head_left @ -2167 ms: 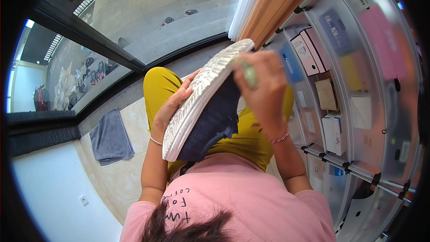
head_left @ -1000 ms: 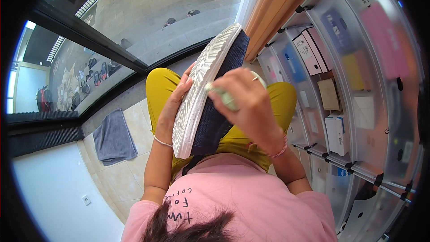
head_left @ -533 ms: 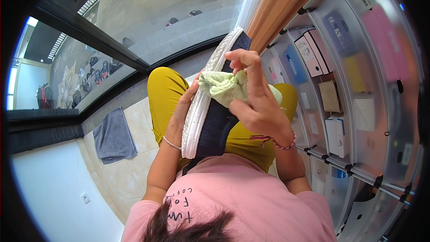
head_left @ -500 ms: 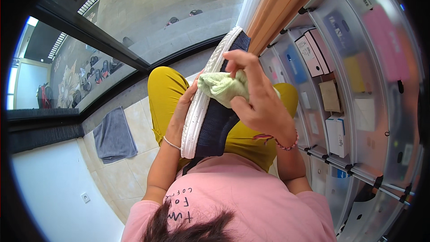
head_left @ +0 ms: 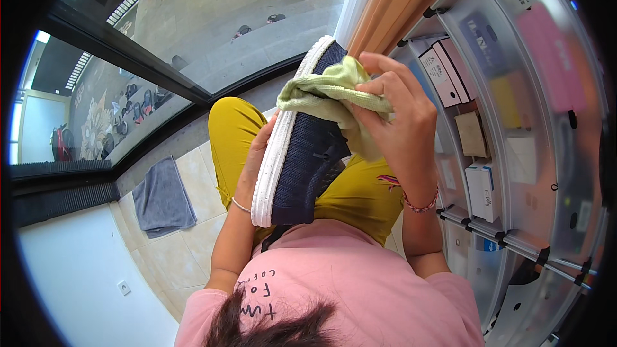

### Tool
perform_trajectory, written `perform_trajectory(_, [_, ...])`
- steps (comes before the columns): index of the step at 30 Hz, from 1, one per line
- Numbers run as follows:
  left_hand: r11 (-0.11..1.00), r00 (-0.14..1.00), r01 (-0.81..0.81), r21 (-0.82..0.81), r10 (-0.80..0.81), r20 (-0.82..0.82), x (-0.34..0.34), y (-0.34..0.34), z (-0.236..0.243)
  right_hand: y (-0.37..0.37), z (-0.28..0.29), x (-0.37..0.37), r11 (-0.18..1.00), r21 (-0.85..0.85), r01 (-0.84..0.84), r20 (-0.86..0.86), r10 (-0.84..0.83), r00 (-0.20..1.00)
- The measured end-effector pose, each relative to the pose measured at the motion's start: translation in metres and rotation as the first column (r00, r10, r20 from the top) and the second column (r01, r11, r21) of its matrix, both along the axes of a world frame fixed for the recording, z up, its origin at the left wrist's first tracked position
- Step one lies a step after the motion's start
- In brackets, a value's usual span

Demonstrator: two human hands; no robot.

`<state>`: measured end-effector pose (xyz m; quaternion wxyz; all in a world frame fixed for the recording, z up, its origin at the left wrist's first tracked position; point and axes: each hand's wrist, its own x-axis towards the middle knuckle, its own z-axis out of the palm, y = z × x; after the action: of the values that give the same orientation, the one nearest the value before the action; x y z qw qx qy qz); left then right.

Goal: Cleaning a blue slip-on shoe using a green cloth.

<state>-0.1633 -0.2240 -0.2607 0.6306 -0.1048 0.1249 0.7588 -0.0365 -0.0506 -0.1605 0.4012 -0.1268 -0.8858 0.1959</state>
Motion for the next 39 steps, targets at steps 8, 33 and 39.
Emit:
perform_trajectory(8, [1.000,1.000,-0.023,0.018,0.023,-0.017,-0.002,0.001,-0.018,-0.006,-0.005,-0.009,0.971,-0.238,-0.005,0.097,0.028,0.995])
perform_trajectory(33, [0.992,0.984,-0.029,-0.124,0.007,-0.175,-0.001,0.006,-0.017,-0.026,-0.016,-0.014,0.986,-0.102,-0.135,0.117,0.147,0.982])
perform_trajectory(39, [0.994,0.978,-0.036,-0.103,0.014,-0.207,-0.002,0.014,-0.019,-0.027,-0.034,-0.015,0.999,-0.048,0.001,0.152,0.006,0.988])
